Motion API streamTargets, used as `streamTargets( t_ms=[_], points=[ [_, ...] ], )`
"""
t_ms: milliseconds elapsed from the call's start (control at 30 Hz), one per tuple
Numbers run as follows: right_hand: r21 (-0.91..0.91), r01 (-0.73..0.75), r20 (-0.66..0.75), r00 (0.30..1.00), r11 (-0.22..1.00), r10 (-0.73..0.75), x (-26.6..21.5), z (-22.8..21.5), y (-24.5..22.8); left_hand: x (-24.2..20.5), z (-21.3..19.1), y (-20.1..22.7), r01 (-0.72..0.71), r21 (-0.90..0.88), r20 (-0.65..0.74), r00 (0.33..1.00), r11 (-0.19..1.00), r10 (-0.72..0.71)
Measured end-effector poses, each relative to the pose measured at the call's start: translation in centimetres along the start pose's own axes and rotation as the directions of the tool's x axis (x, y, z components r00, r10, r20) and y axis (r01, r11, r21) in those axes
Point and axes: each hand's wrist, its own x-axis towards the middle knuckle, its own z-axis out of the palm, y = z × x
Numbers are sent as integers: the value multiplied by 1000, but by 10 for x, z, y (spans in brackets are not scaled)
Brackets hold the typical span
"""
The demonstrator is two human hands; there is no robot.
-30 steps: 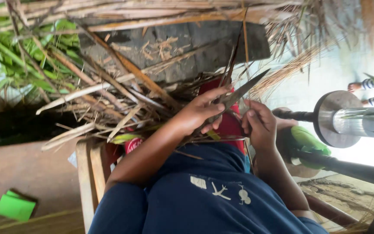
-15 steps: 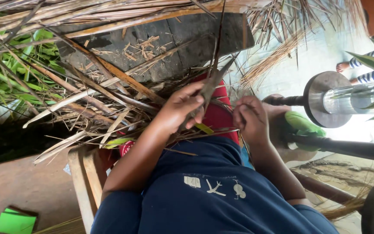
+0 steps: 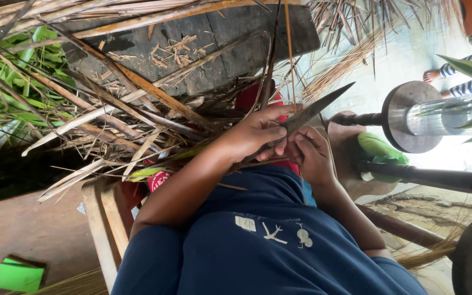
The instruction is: Stripping leaves and outer layers from palm frond midribs using a knife
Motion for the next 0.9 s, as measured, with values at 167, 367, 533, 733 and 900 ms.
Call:
streamTargets(
  t_ms=[167,367,533,733,900],
  points=[
    [-105,-33,-13,999,994,32,-6,-4,-5,6,-12,20,121,126,-73,991,985,-112],
    [-431,81,-16,995,899,-97,-13,-20,-7,14,-31,37,43,138,-144,989,990,-23],
    [-784,238,16,931,573,-365,-22,-57,-3,17,-41,57,-41,81,-173,983,996,54],
    [-921,384,271,761,72,-590,-25,-87,-1,18,-33,64,-65,49,-161,984,997,72],
    [-916,399,300,763,51,-573,-29,-104,5,13,-47,75,2,-28,-181,983,1000,-7]
  ],
)
